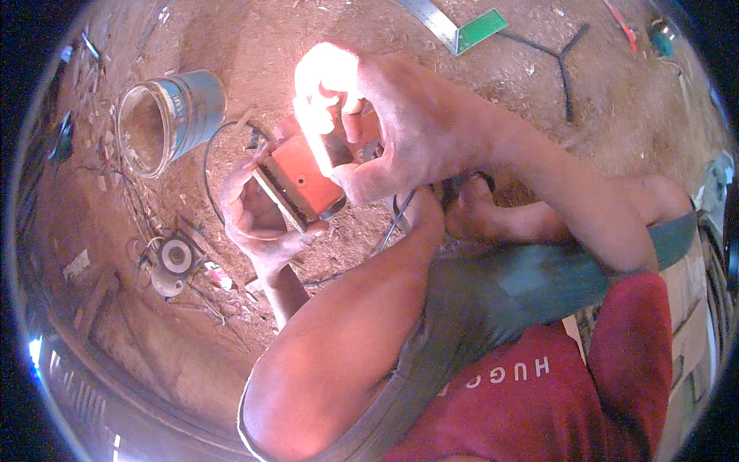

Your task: The person sits on the floor and assembles a handheld power tool, likely a jigsaw. They attach a metal blade to the tool's base, secure it with a knob, and then attach a metal guide rail to the side of the tool body.

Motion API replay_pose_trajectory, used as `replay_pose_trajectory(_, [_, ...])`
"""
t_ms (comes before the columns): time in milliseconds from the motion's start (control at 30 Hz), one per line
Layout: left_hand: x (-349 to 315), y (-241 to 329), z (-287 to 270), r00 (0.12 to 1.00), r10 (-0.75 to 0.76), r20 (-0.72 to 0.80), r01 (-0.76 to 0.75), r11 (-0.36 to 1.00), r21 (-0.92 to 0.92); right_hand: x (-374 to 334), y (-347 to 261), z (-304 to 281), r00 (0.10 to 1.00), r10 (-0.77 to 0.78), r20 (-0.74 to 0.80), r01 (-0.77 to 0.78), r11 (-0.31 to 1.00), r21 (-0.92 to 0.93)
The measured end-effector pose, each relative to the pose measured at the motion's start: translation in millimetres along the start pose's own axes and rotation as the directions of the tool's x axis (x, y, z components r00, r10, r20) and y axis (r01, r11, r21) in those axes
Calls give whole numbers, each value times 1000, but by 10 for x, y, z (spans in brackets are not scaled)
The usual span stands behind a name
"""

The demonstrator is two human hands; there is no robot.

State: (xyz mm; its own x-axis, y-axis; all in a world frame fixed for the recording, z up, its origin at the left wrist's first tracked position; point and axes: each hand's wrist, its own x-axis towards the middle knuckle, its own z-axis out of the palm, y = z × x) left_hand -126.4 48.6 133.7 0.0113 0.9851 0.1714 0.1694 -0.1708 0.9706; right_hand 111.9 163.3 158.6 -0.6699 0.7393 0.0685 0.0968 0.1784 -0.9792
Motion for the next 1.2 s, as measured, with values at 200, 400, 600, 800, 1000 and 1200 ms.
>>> replay_pose_trajectory(200, [-13, 37, 59, 998, -60, -37, 58, 998, -36, -16, -79, 42, 990, 114, 79, -117, 993, 30])
replay_pose_trajectory(400, [-21, 130, 34, 990, -135, -46, 136, 990, 27, -25, -129, 223, 962, 167, 214, -269, 697, 665])
replay_pose_trajectory(600, [-25, 28, 57, 996, -67, -59, 67, 998, -16, 60, -70, 216, 996, 72, 47, -83, 947, 311])
replay_pose_trajectory(800, [-8, 77, 99, 987, -136, -85, 131, 989, -63, 165, -197, 298, 996, -4, 84, 14, 994, -112])
replay_pose_trajectory(1000, [-5, 92, 61, 995, -69, -75, 66, 997, -32, 205, -120, 347, 941, -330, -68, 273, 865, -422])
replay_pose_trajectory(1200, [2, 49, 72, 998, 60, -22, -56, 987, 153, 349, -341, 257, 990, -131, 52, 138, 825, -547])
